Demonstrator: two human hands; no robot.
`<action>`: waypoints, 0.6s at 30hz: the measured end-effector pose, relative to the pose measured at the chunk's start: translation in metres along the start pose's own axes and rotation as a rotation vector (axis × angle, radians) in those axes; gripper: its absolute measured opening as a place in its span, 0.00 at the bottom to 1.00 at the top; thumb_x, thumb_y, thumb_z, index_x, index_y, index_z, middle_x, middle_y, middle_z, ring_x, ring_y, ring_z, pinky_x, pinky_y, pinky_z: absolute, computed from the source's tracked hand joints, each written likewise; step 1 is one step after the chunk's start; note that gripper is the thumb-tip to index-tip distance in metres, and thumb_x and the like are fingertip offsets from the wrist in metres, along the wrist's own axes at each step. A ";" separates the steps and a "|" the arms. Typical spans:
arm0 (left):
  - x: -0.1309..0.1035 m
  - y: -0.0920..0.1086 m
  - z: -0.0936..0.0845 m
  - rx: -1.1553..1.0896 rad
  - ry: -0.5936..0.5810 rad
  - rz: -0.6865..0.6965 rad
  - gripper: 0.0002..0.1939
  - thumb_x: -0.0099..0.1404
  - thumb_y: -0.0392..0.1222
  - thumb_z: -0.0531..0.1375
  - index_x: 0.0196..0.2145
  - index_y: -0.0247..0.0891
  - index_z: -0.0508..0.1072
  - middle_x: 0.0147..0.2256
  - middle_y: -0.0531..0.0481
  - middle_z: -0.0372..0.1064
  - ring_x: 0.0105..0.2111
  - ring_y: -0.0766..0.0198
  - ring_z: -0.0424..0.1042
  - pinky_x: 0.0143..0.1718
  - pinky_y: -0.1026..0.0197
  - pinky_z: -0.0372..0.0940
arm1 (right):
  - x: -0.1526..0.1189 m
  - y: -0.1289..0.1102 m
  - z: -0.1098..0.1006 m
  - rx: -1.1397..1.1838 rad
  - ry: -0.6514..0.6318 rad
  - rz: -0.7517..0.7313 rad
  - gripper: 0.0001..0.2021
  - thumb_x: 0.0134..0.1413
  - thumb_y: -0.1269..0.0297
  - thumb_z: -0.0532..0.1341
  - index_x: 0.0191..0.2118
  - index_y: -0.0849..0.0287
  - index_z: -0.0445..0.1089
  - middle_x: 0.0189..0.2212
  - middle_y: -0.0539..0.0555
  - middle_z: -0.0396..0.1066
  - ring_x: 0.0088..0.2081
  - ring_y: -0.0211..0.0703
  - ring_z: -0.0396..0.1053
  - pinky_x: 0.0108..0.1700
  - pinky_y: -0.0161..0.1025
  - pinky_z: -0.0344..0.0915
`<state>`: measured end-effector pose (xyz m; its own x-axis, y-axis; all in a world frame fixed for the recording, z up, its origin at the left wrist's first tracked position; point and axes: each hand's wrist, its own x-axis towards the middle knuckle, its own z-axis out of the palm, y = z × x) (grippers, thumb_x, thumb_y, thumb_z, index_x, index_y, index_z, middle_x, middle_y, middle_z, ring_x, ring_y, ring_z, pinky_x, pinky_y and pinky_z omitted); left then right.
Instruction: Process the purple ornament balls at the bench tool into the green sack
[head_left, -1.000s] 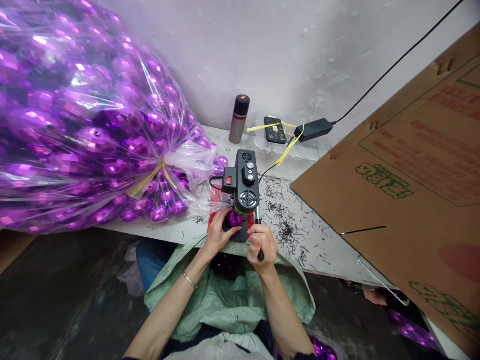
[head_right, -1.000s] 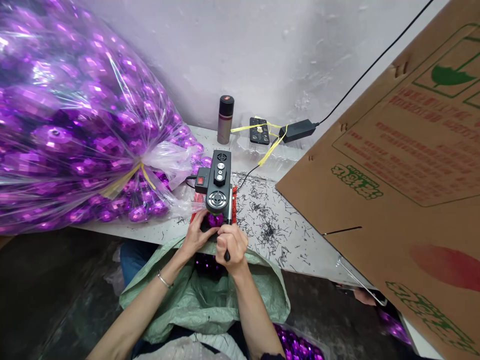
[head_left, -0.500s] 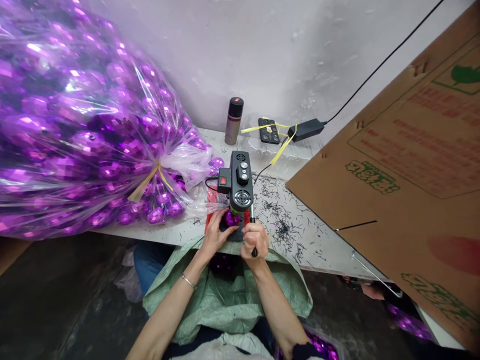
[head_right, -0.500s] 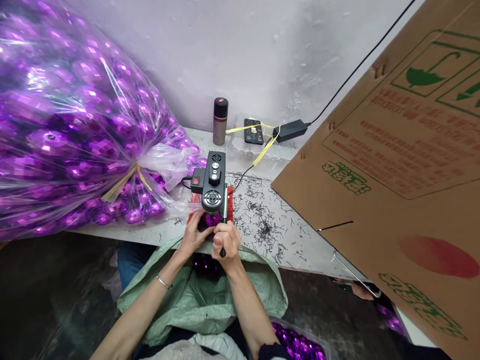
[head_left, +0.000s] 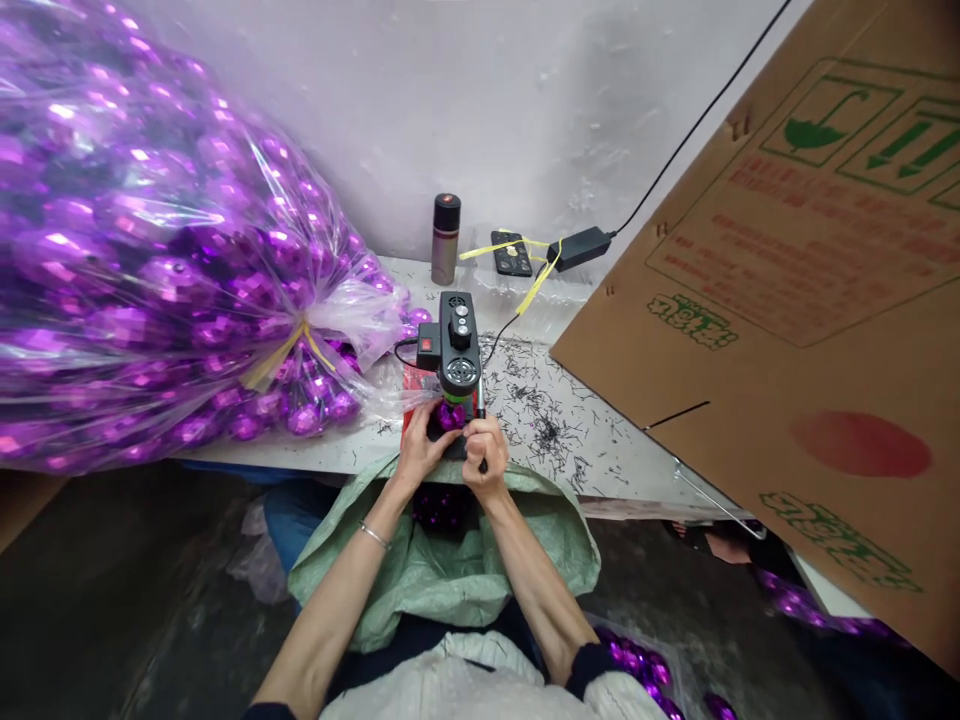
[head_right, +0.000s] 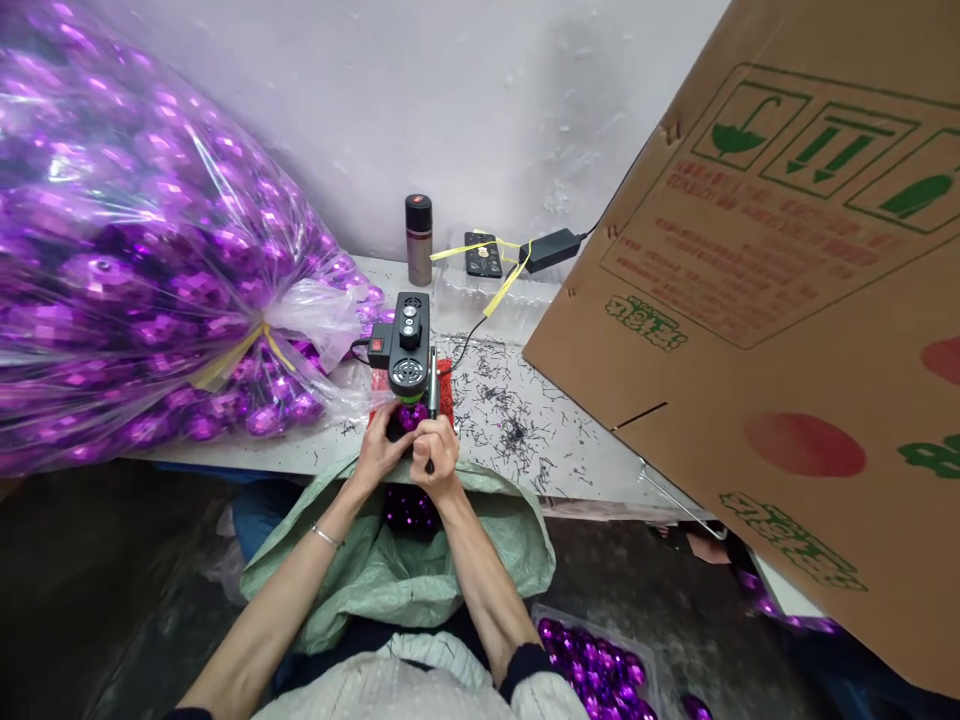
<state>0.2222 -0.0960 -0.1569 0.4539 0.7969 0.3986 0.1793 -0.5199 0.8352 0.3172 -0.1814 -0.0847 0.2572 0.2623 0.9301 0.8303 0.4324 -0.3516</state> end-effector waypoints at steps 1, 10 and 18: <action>0.001 0.001 0.000 -0.001 -0.004 -0.012 0.25 0.63 0.49 0.66 0.55 0.39 0.69 0.52 0.40 0.73 0.55 0.50 0.72 0.58 0.46 0.65 | 0.004 -0.002 -0.002 0.003 -0.006 0.009 0.13 0.69 0.68 0.47 0.29 0.54 0.58 0.26 0.49 0.64 0.27 0.38 0.64 0.30 0.37 0.63; -0.039 0.014 -0.013 -0.014 0.147 -0.042 0.30 0.64 0.52 0.66 0.59 0.39 0.66 0.55 0.39 0.70 0.56 0.52 0.72 0.58 0.47 0.67 | 0.076 -0.036 -0.012 -0.017 -0.076 0.314 0.18 0.70 0.66 0.52 0.25 0.55 0.57 0.23 0.47 0.61 0.27 0.35 0.63 0.34 0.37 0.61; -0.114 0.006 -0.046 0.301 -0.043 0.318 0.32 0.63 0.59 0.66 0.57 0.38 0.69 0.50 0.37 0.75 0.50 0.49 0.76 0.51 0.47 0.73 | 0.052 -0.030 -0.013 0.036 -0.061 0.234 0.15 0.67 0.71 0.52 0.26 0.55 0.61 0.24 0.48 0.62 0.30 0.37 0.66 0.35 0.38 0.63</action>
<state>0.1313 -0.1762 -0.1795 0.5621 0.5727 0.5968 0.2683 -0.8087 0.5234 0.3119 -0.1920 -0.0248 0.4093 0.4099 0.8152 0.7331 0.3842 -0.5612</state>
